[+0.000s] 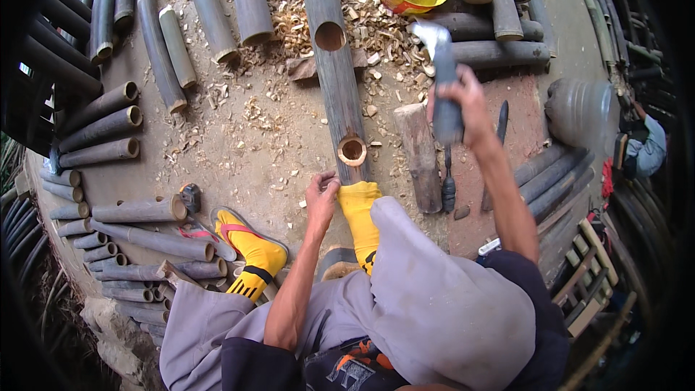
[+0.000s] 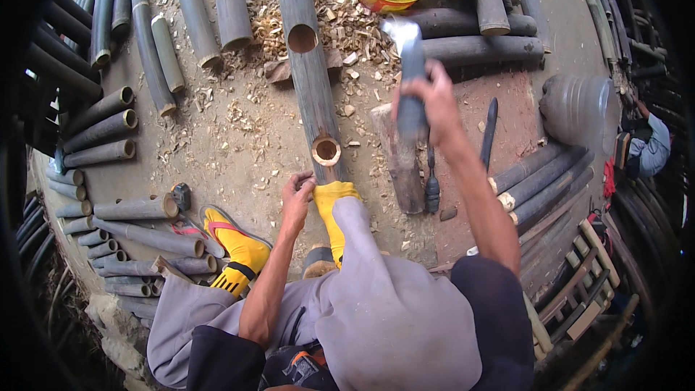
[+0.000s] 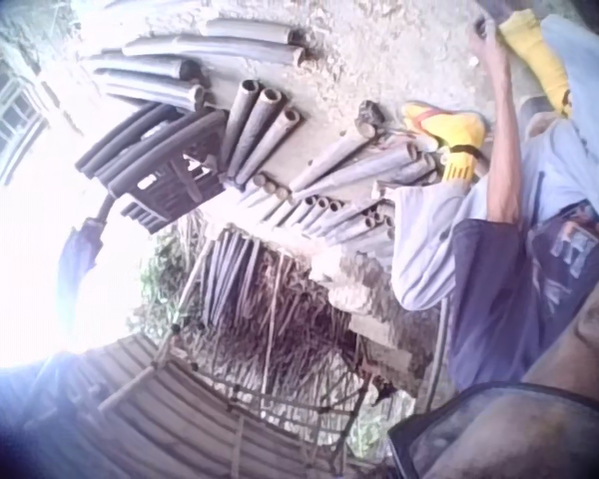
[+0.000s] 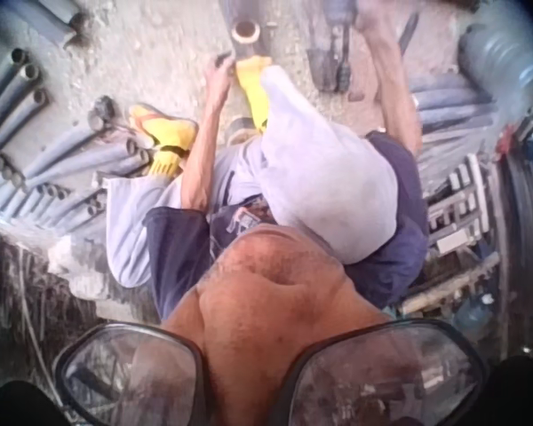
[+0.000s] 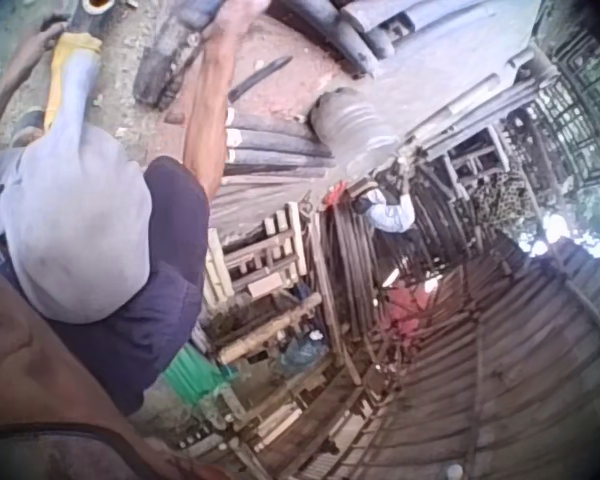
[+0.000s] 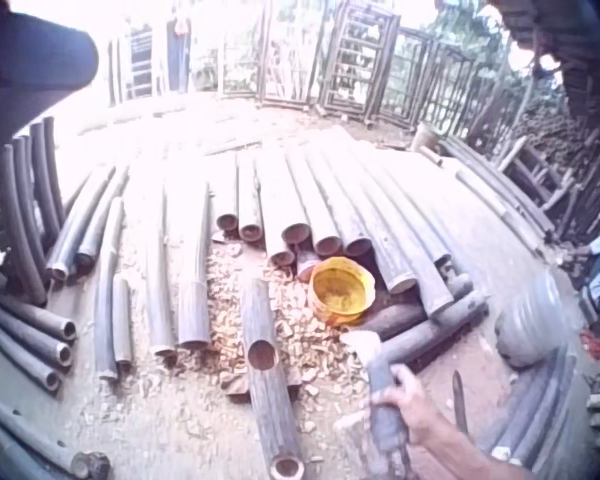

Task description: The person sits on the ground and uses a knife and a wooden mallet to carve a hole into a bamboo pole. They repeatedly strike the knife with the mallet to deepen the cut and then use a chisel to clean out the interior of the bamboo.

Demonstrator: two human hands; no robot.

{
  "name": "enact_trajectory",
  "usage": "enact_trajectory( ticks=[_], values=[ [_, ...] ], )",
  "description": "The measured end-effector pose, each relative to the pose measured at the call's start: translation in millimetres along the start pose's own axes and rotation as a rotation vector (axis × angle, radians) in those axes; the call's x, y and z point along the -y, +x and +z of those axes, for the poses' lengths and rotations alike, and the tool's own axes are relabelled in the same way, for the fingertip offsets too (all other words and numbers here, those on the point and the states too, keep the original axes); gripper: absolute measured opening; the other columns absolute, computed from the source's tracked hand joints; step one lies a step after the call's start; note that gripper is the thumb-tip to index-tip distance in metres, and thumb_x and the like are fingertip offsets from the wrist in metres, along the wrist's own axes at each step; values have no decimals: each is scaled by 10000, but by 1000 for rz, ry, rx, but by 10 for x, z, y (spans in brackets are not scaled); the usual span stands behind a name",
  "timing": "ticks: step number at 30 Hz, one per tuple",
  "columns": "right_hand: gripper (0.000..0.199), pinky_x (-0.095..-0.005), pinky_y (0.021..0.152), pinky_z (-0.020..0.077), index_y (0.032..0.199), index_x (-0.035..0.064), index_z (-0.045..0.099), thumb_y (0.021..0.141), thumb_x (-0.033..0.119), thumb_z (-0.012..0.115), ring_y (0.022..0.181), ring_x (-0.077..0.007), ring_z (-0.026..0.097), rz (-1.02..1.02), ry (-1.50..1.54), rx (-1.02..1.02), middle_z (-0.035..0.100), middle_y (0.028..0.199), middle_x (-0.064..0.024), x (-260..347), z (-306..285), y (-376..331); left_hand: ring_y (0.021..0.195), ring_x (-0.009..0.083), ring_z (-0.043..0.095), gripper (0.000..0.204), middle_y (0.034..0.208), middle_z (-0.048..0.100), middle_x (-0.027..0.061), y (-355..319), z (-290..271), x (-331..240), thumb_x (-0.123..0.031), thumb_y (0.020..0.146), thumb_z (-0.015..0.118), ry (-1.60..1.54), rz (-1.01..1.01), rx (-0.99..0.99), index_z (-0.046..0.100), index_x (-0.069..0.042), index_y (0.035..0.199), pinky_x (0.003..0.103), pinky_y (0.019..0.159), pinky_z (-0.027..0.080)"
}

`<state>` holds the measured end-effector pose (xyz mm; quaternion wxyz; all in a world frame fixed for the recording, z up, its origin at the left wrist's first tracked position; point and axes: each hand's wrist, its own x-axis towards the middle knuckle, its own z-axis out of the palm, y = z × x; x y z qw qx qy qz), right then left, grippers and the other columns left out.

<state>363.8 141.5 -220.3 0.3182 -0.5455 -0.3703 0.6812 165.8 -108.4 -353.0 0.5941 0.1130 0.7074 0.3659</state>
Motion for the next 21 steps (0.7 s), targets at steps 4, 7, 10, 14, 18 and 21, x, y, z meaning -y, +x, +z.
enact_trajectory(
  ticks=[4,7,10,14,18,21],
  values=[
    [349,-378,515,576,1111,-8,375,852,90,588,575,-247,626,-46,84,-24,581,785,-159,418,-157,1042,913,134,594,331,1019,644,65,33,36,-41,-176,863,605,0,5,22,587,-8,1147,277,754,481],
    [290,-395,538,589,1063,-48,425,876,121,569,622,-284,658,189,209,-53,624,800,-222,387,-435,1754,912,139,599,336,1027,647,71,50,47,-76,-159,855,598,21,24,34,584,-3,1153,274,754,484],
    [284,-417,567,589,1066,-54,419,882,125,541,666,-303,662,195,249,-32,626,830,-237,435,-377,1748,913,141,603,344,1028,650,75,39,31,-143,-147,848,591,17,17,26,581,-1,1159,272,753,486],
    [302,-442,636,577,1089,-28,358,868,133,487,736,-313,651,4,363,82,604,853,-222,125,-199,977,908,138,602,346,1025,651,73,11,-7,-180,-144,845,590,17,31,18,580,-1,1159,269,751,484],
    [351,-328,465,557,1097,12,395,825,139,576,559,-210,625,96,150,77,611,773,-139,-198,117,-232,905,134,598,344,1028,648,70,-9,-21,-128,-141,844,597,36,77,14,582,-4,1159,267,745,481],
    [473,-308,471,554,1221,-11,379,838,161,596,562,-191,623,344,178,68,613,754,-126,-558,244,-867,904,135,598,336,1026,647,69,8,22,-106,-139,847,601,47,68,37,584,-4,1154,271,744,481]
  ],
)
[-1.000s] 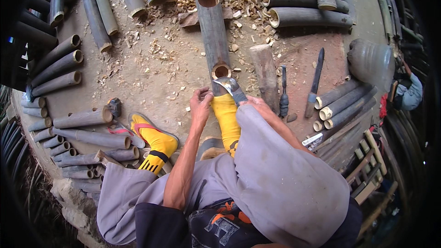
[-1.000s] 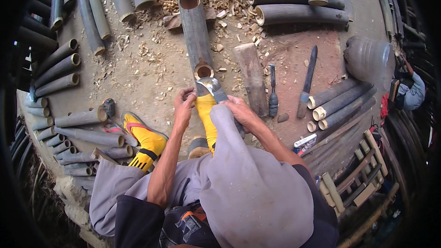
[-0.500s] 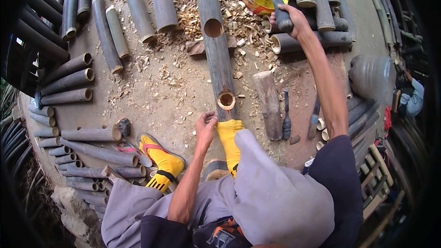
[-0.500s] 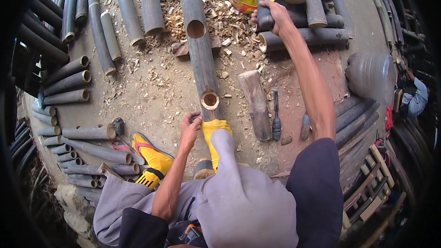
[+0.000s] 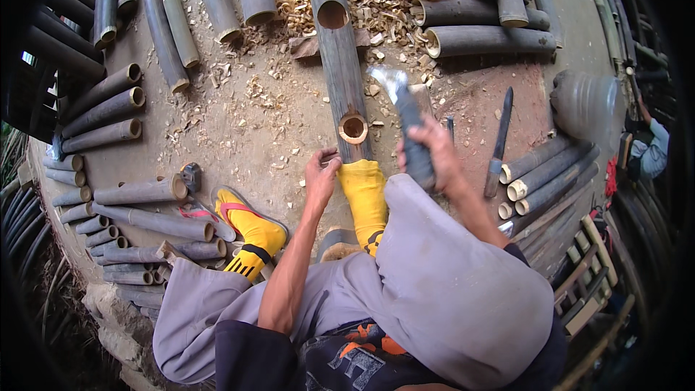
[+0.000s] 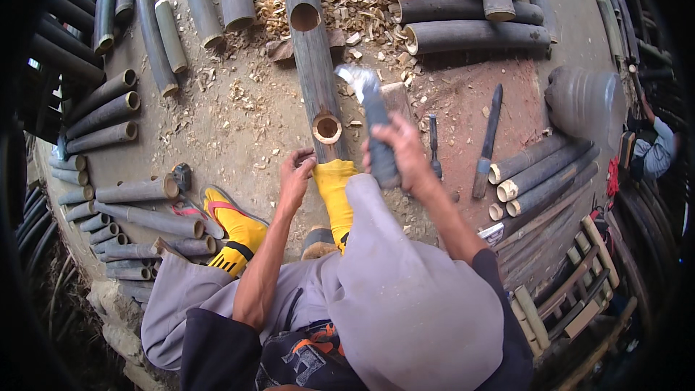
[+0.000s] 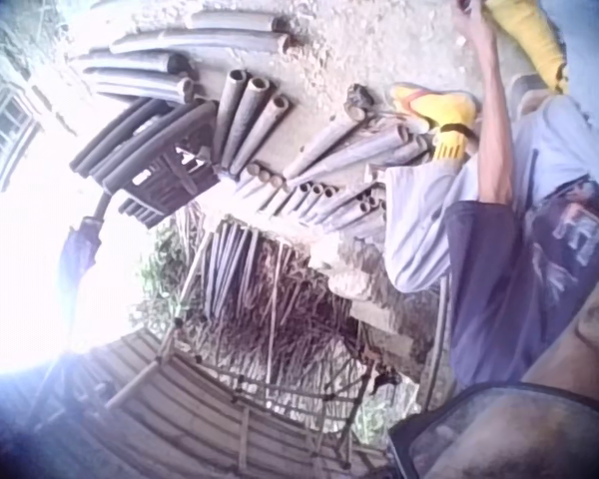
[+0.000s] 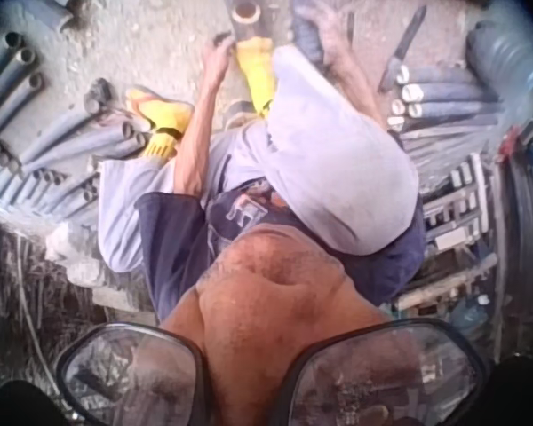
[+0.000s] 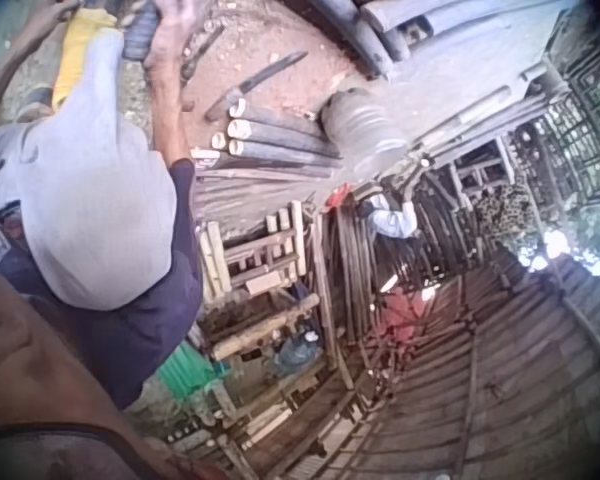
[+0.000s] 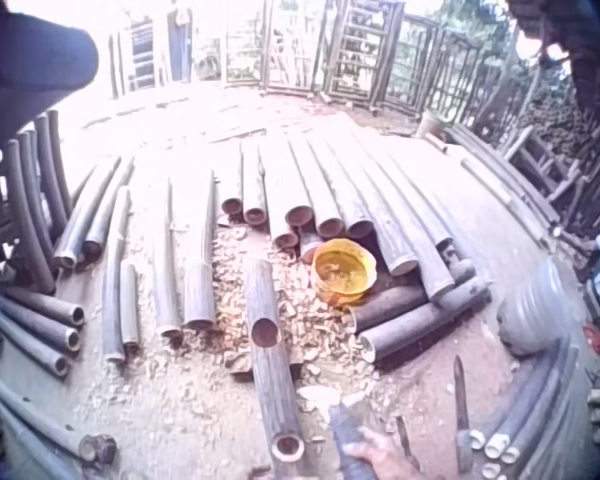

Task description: The person sits on the ground and uses a knife and a wooden mallet to carve a hole into a bamboo pole. They repeatedly strike the knife with the mallet to deepen the cut and then use a chisel to clean out the interior of the bamboo.

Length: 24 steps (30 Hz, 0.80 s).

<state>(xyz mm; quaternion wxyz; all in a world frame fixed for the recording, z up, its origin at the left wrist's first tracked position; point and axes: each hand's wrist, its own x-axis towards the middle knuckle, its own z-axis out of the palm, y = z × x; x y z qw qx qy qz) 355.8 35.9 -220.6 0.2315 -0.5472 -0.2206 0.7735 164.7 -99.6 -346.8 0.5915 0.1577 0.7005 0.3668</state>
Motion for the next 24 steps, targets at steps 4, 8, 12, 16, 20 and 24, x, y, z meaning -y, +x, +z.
enact_trajectory(
  ticks=[4,8,12,16,20,24],
  values=[
    [399,-344,466,529,1141,-25,401,834,143,593,536,-207,608,150,82,18,602,727,-133,-559,53,-183,880,156,601,346,1002,651,101,-27,12,-38,-126,826,604,-4,14,-16,580,26,1137,279,746,483],
    [338,-388,442,519,1093,-1,400,841,125,586,501,-249,602,241,168,-26,583,711,-155,-716,162,-202,911,146,597,322,1023,643,77,-9,11,18,-128,853,602,5,17,11,579,-1,1148,279,746,488],
    [333,-393,440,517,1097,10,401,839,113,584,498,-246,598,269,176,-19,581,713,-150,-759,161,-190,910,147,595,318,1024,641,80,14,11,84,-128,852,606,-34,33,6,583,1,1142,285,746,491],
    [321,-379,434,511,1098,18,417,843,112,588,488,-236,590,304,112,-45,574,709,-136,-845,187,-166,915,147,591,310,1026,640,72,5,13,101,-144,856,608,-23,33,3,593,-5,1132,288,751,487],
    [339,-365,426,498,1116,21,425,846,126,600,481,-220,581,372,51,-51,564,703,-122,-827,231,-212,913,148,589,308,1019,640,61,-26,10,34,-167,861,612,-12,9,-3,599,-17,1129,285,748,477],
    [385,-355,506,519,1138,-15,456,841,157,630,570,-222,618,246,-54,-55,591,763,-144,-766,143,-271,918,146,588,314,1016,638,59,-23,1,51,-179,863,617,-29,-9,-7,598,-23,1134,284,744,475]
  ],
)
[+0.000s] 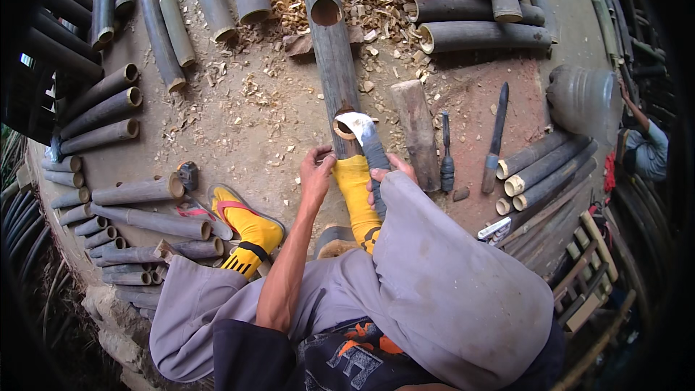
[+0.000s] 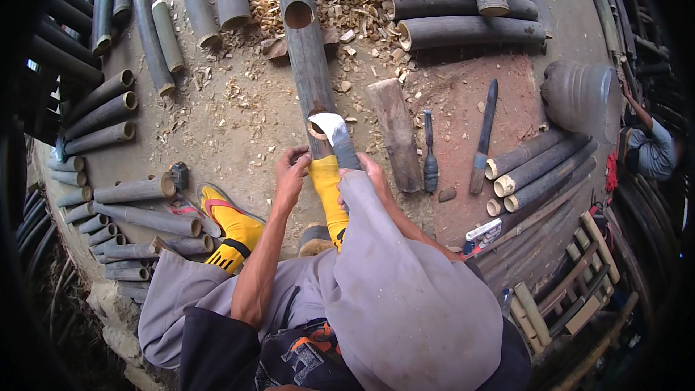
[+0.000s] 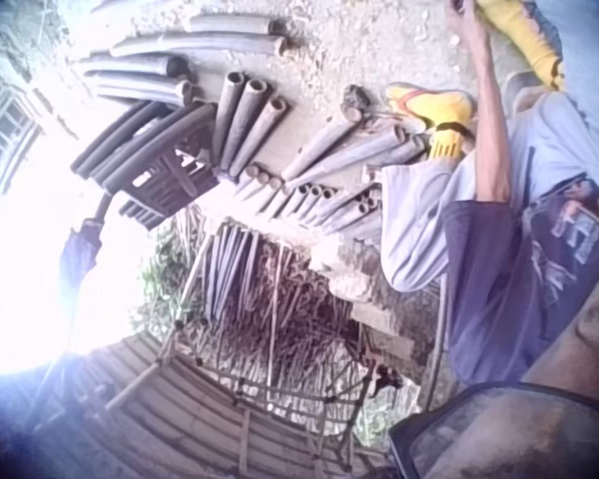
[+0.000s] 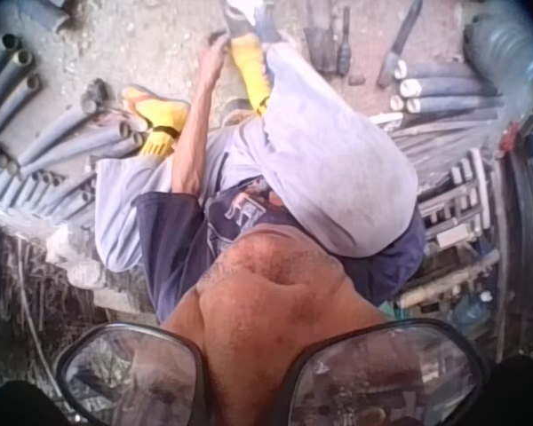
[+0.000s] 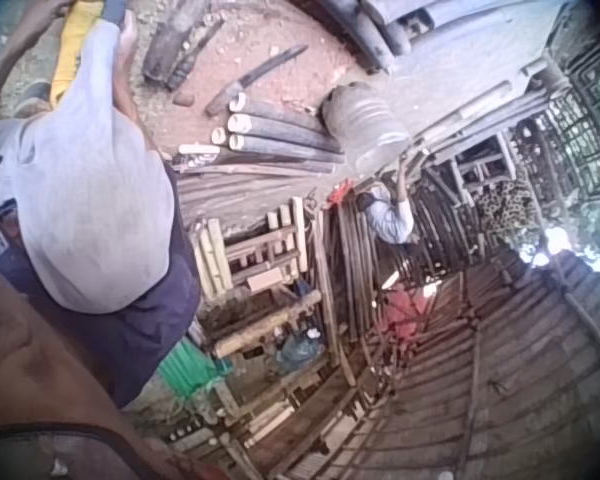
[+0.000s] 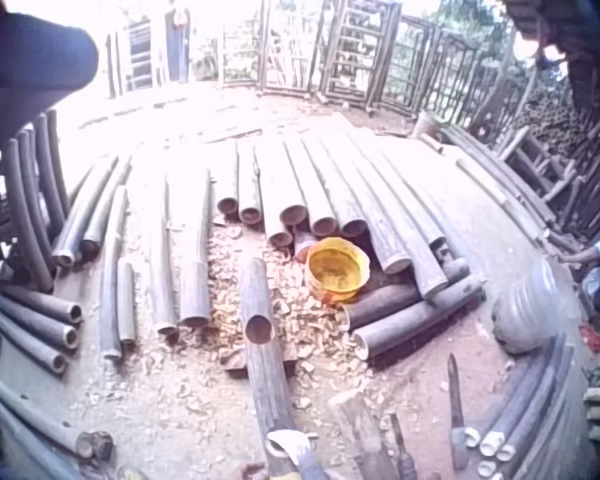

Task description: The person sits on the ground and uses a knife and a wooden mallet to carve a hole into a bamboo pole. They repeatedly strike the knife with the mallet to deepen the cut and then use a chisel to clean out the interior of the bamboo.

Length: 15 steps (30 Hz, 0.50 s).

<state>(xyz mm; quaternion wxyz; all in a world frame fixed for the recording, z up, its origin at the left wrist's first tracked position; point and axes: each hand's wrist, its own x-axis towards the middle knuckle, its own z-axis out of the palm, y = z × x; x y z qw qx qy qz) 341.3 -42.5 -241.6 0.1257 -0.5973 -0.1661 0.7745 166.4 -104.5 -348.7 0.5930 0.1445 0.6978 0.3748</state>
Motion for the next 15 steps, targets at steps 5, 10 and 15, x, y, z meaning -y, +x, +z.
enact_trajectory(
  ticks=[5,10,15],
  values=[
    [502,-329,810,498,1197,-90,505,811,182,677,918,-267,636,-332,-244,-161,628,1008,-235,-465,-497,501,917,149,589,324,1021,634,66,16,0,37,-179,864,614,21,-2,9,591,-11,1140,298,767,487],
    [528,-337,896,452,1190,-92,532,795,222,691,1030,-264,602,-385,-453,-184,620,1116,-236,-551,-656,416,905,150,592,325,1024,633,72,14,-1,4,-178,864,613,11,9,6,590,-1,1135,294,766,491],
    [449,-333,827,482,1150,-65,558,803,194,680,931,-249,630,-451,-421,-207,642,1023,-210,-610,-688,404,910,150,590,330,1023,634,73,7,37,-11,-185,863,618,9,-2,18,591,-1,1135,296,766,488]
  ],
)
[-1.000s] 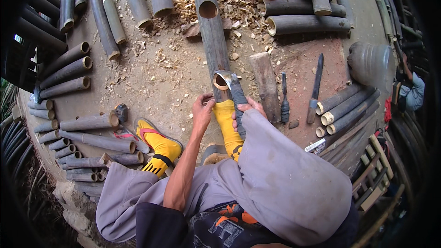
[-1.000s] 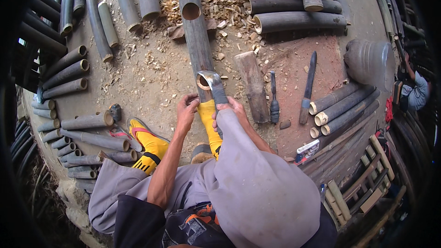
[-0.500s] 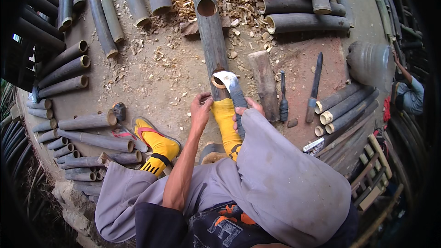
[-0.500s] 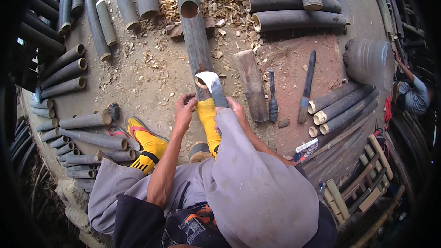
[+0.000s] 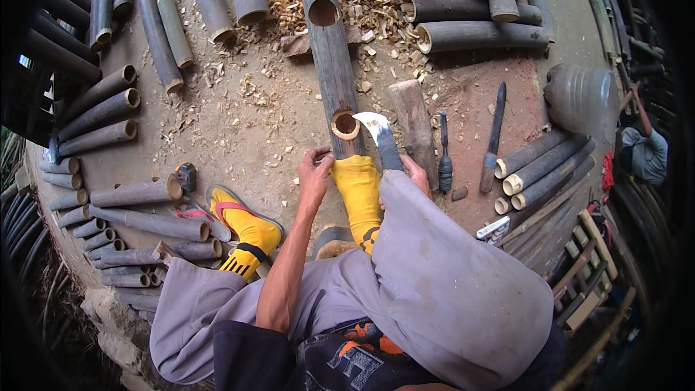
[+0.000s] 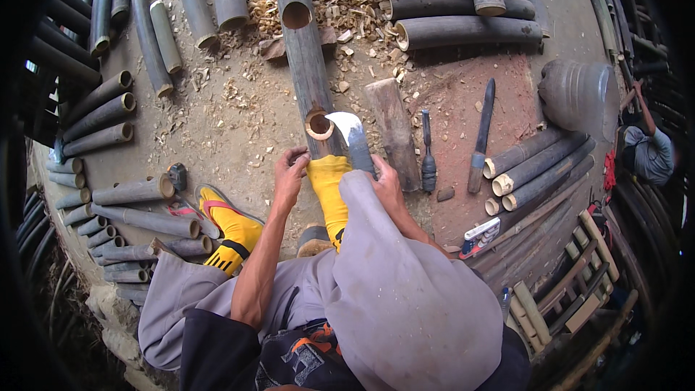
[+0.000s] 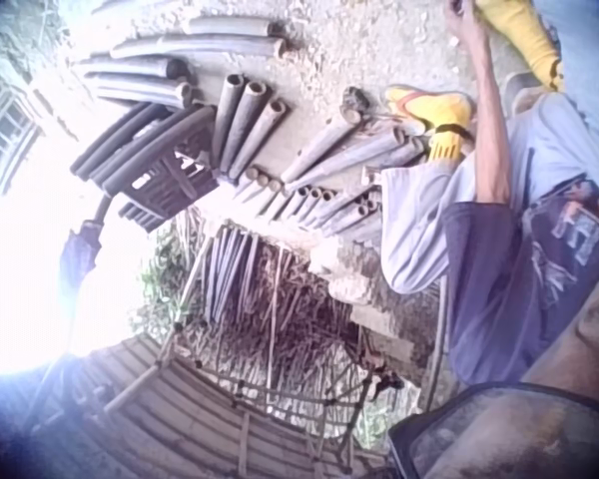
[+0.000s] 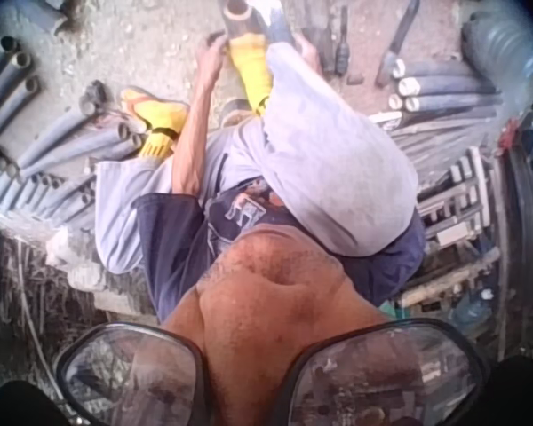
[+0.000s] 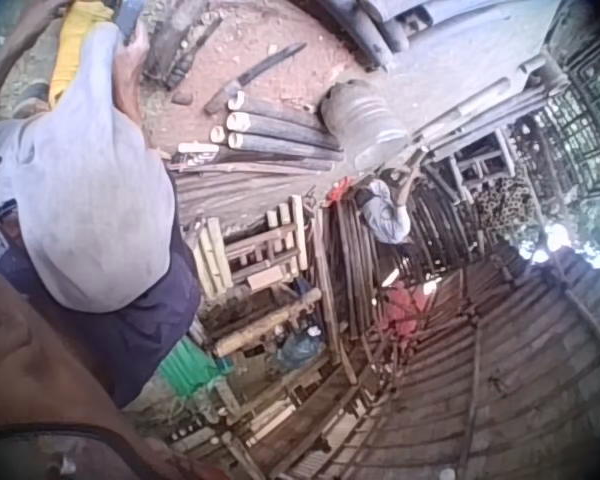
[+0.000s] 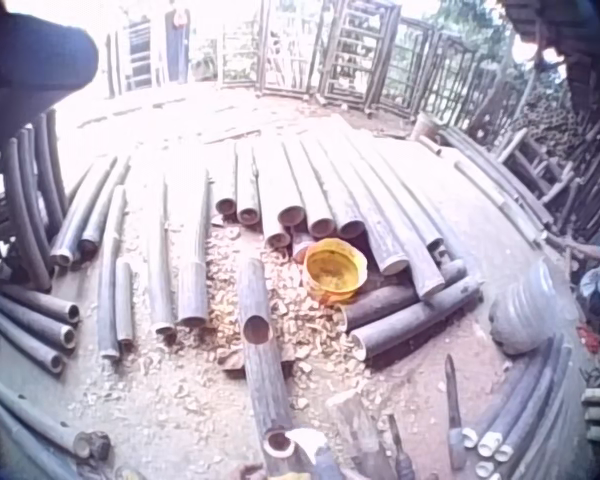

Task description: The person sits on the ground and uses a knife and a wooden mallet to carve a hole into a bamboo pole. They repeatedly strike the knife with the mallet to deepen the cut and then use a chisel to clean out the interior of the bamboo.

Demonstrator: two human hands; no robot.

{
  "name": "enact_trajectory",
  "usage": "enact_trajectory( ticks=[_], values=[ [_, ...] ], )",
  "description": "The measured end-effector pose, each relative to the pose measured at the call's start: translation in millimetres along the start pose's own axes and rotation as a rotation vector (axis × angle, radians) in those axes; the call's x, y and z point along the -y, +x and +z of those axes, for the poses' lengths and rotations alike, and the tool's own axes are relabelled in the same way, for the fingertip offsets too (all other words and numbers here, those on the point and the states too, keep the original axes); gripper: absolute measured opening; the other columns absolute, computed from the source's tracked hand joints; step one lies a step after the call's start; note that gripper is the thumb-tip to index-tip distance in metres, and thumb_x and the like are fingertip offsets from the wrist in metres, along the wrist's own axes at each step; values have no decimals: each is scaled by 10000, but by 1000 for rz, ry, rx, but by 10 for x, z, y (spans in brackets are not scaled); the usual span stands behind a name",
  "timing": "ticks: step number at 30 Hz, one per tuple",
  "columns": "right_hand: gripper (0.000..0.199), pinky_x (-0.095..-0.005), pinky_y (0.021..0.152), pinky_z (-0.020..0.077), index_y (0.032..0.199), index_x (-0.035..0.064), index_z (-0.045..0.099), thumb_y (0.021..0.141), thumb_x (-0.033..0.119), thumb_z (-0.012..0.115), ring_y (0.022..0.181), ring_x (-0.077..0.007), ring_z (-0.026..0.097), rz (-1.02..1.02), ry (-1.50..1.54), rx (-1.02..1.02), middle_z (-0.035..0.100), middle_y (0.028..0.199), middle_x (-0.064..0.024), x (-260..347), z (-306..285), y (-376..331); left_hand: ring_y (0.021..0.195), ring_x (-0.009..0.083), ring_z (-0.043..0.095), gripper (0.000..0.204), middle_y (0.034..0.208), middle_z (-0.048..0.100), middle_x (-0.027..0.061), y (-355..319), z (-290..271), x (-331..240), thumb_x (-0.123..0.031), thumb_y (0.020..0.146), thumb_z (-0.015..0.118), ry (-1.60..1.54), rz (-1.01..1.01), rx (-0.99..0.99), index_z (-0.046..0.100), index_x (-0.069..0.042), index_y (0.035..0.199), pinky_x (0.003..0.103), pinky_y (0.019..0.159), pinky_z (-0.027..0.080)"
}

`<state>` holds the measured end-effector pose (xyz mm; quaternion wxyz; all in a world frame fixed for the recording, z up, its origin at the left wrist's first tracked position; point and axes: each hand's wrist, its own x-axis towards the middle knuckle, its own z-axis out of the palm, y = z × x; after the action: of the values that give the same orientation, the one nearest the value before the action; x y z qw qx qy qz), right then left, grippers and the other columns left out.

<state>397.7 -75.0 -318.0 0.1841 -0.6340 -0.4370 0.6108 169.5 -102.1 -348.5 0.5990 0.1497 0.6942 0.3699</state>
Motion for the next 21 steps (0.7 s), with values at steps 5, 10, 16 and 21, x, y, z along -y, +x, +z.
enact_trajectory(
  ticks=[5,10,16,21],
  values=[
    [381,-318,515,502,1144,-14,534,830,164,657,584,-192,628,313,352,147,617,782,-140,709,302,-69,910,149,586,334,1021,635,71,-8,-56,30,-196,862,623,18,13,-17,594,-5,1136,292,758,480],
    [347,-326,409,477,1130,0,481,858,160,626,502,-181,607,529,457,224,590,720,-115,729,444,-116,911,150,585,331,1020,635,65,-16,-46,20,-201,865,622,13,6,-16,596,-16,1139,291,757,475],
    [433,-347,633,532,1147,-11,479,793,141,679,707,-244,657,50,-57,54,622,818,-117,141,57,-69,885,148,588,314,990,629,72,-82,24,-102,-171,848,622,20,113,-94,602,-11,1118,283,760,477],
    [544,-368,764,519,1266,29,456,770,107,664,852,-294,661,-198,-373,42,642,969,-185,1086,-158,-238,884,151,582,323,979,609,77,-397,121,-513,-135,817,636,-174,291,-107,593,17,1098,289,810,480]
  ],
)
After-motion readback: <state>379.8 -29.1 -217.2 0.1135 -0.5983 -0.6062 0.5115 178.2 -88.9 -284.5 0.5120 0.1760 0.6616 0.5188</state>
